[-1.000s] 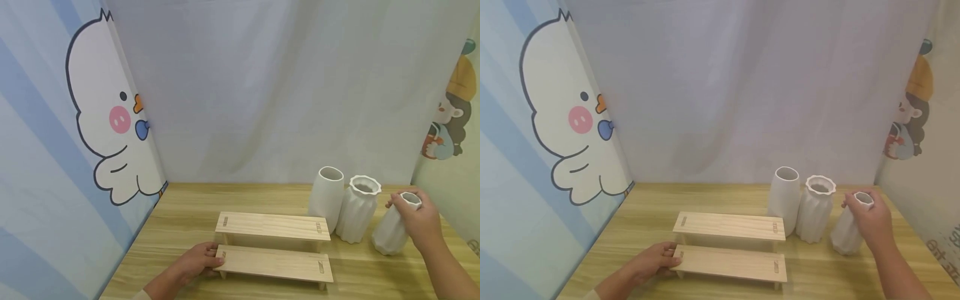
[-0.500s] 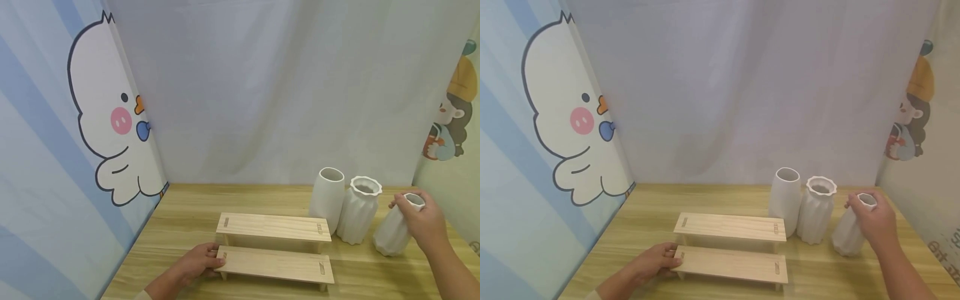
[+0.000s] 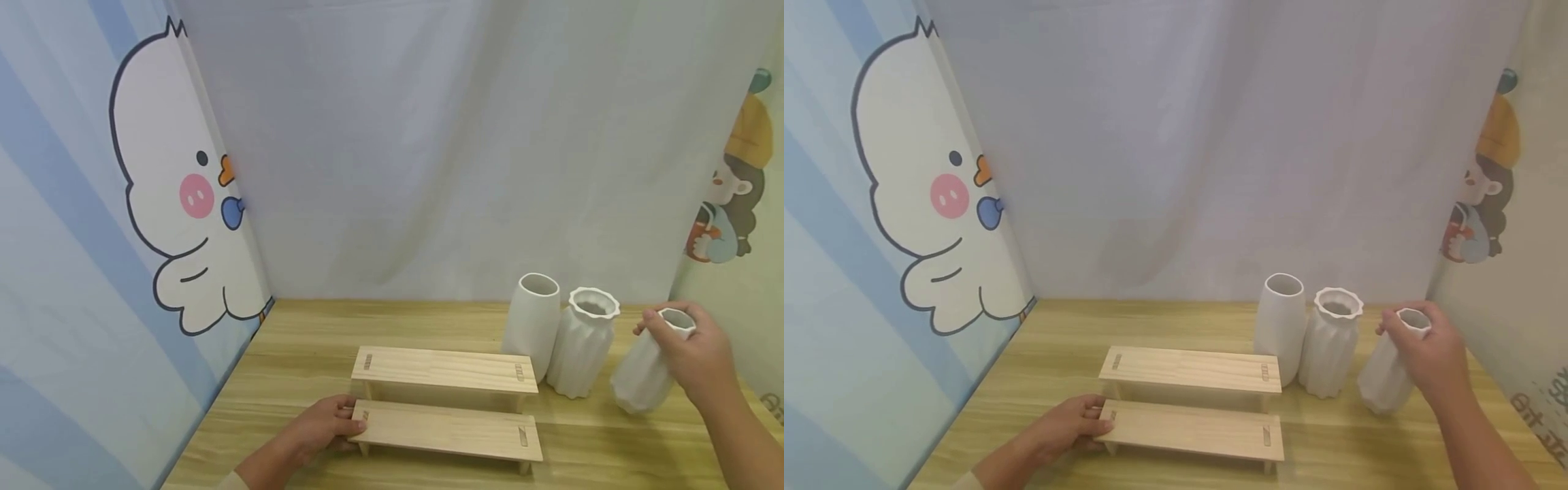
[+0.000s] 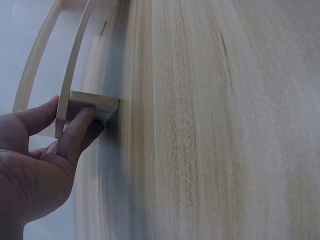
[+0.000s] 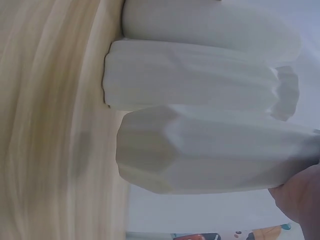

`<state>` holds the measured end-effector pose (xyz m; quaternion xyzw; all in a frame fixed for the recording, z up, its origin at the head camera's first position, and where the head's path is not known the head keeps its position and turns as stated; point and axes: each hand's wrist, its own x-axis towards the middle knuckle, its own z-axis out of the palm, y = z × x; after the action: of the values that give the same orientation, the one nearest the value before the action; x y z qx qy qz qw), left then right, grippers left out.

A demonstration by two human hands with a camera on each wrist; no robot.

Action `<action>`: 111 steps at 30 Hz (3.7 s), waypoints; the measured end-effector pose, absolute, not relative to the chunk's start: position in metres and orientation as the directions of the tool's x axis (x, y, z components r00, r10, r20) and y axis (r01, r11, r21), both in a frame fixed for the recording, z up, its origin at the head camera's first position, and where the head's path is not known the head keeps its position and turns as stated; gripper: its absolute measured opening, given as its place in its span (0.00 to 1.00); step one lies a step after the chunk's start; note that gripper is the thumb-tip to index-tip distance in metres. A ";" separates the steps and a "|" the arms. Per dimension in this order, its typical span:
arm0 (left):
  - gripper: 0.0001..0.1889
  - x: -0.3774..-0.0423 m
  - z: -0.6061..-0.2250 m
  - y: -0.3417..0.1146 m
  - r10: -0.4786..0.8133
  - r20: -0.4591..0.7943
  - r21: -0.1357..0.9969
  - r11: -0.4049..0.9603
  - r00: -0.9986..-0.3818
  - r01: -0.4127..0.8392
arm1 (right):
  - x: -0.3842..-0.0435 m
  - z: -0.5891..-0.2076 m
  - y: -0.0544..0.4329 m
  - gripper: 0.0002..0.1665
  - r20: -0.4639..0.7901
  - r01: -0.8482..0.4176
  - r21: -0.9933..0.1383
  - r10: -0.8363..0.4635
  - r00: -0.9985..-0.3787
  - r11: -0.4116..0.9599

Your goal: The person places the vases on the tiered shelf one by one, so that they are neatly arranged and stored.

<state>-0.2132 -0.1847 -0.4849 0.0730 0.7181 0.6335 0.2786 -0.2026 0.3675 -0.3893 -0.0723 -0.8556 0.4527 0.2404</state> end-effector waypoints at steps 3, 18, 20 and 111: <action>0.34 -0.214 -0.486 -0.185 0.460 -0.304 0.951 0.191 -0.834 -0.241 | -0.201 -0.386 0.364 0.09 0.348 -0.114 -0.821 0.332 -0.877 0.560; 0.34 -0.216 -0.488 -0.184 0.465 -0.299 0.953 0.192 -0.833 -0.235 | -0.190 -0.369 0.342 0.12 0.357 -0.182 -0.833 0.256 -0.898 0.523; 0.34 -0.216 -0.487 -0.184 0.466 -0.299 0.953 0.194 -0.833 -0.234 | -0.187 -0.367 0.339 0.09 0.359 -0.194 -0.837 0.245 -0.901 0.512; 0.35 -0.216 -0.490 -0.183 0.474 -0.305 0.952 0.171 -0.826 -0.253 | -0.175 -0.367 0.197 0.03 0.453 -0.484 -0.841 -0.174 -0.874 0.241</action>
<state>-0.2162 -0.1831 -0.4903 0.0776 0.7104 0.6390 0.2845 -0.1746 0.1973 -0.3670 0.2120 -0.7761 0.5786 0.1339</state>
